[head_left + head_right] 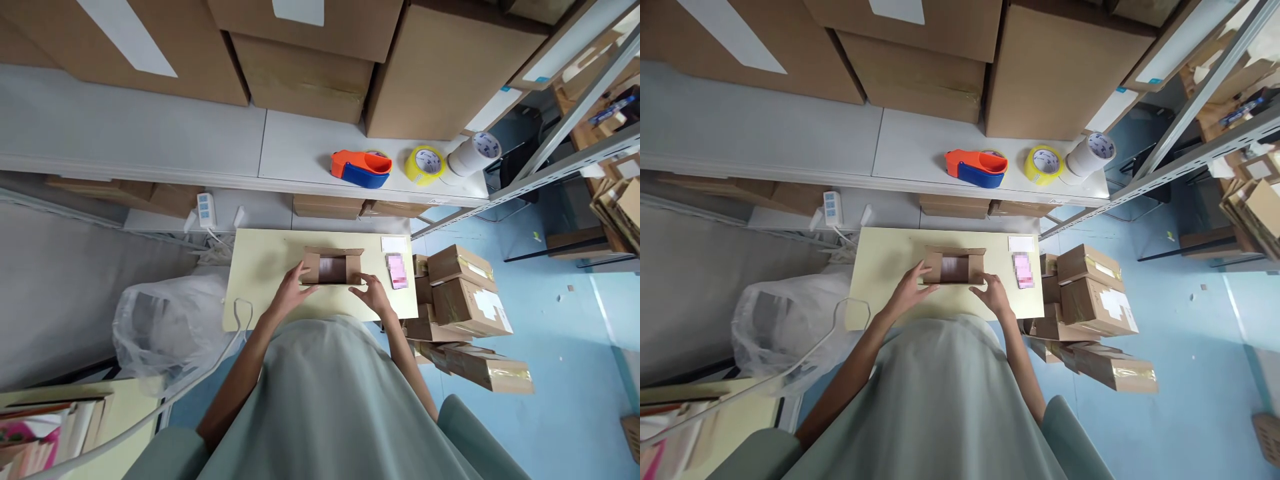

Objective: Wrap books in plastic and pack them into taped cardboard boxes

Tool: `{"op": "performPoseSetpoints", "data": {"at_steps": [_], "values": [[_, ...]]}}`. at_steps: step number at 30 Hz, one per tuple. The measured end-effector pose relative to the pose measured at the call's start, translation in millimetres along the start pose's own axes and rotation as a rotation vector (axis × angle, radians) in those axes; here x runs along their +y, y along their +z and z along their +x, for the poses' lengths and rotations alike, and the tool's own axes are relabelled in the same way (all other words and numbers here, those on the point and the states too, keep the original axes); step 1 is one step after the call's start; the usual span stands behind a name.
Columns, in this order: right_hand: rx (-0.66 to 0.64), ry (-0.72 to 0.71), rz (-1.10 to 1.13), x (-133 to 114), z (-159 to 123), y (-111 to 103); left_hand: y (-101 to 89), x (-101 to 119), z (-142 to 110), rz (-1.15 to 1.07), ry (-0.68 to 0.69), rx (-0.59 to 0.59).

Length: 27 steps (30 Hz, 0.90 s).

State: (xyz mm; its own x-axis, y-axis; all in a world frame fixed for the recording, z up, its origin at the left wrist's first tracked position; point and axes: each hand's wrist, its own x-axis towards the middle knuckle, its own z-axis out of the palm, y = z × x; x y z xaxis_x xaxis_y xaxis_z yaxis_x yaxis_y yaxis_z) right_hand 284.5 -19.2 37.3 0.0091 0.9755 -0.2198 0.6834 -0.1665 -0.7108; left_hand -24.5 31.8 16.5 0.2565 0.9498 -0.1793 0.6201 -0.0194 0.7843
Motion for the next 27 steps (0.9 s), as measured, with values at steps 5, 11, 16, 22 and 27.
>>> {"op": "performPoseSetpoints", "data": {"at_steps": [5, 11, 16, 22, 27], "values": [[0.062, 0.031, -0.021, 14.1, 16.8, 4.9, 3.0, -0.9, 16.2, 0.018, -0.065, 0.018], [0.190, 0.170, -0.044, 32.1, 29.7, 15.5, 7.6, -5.8, 32.1, 0.082, -0.079, 0.119], [0.234, 0.117, -0.020, 36.9, 26.0, 18.0, 3.5, -8.6, 31.4, 0.114, 0.006, 0.137], [0.124, 0.034, 0.084, 31.1, 20.0, 18.5, 11.1, -13.0, 17.3, 0.134, 0.003, 0.109], [0.115, 0.042, 0.239, 25.4, 13.9, 19.8, 20.4, -8.7, 10.9, 0.068, -0.063, 0.183]]}}
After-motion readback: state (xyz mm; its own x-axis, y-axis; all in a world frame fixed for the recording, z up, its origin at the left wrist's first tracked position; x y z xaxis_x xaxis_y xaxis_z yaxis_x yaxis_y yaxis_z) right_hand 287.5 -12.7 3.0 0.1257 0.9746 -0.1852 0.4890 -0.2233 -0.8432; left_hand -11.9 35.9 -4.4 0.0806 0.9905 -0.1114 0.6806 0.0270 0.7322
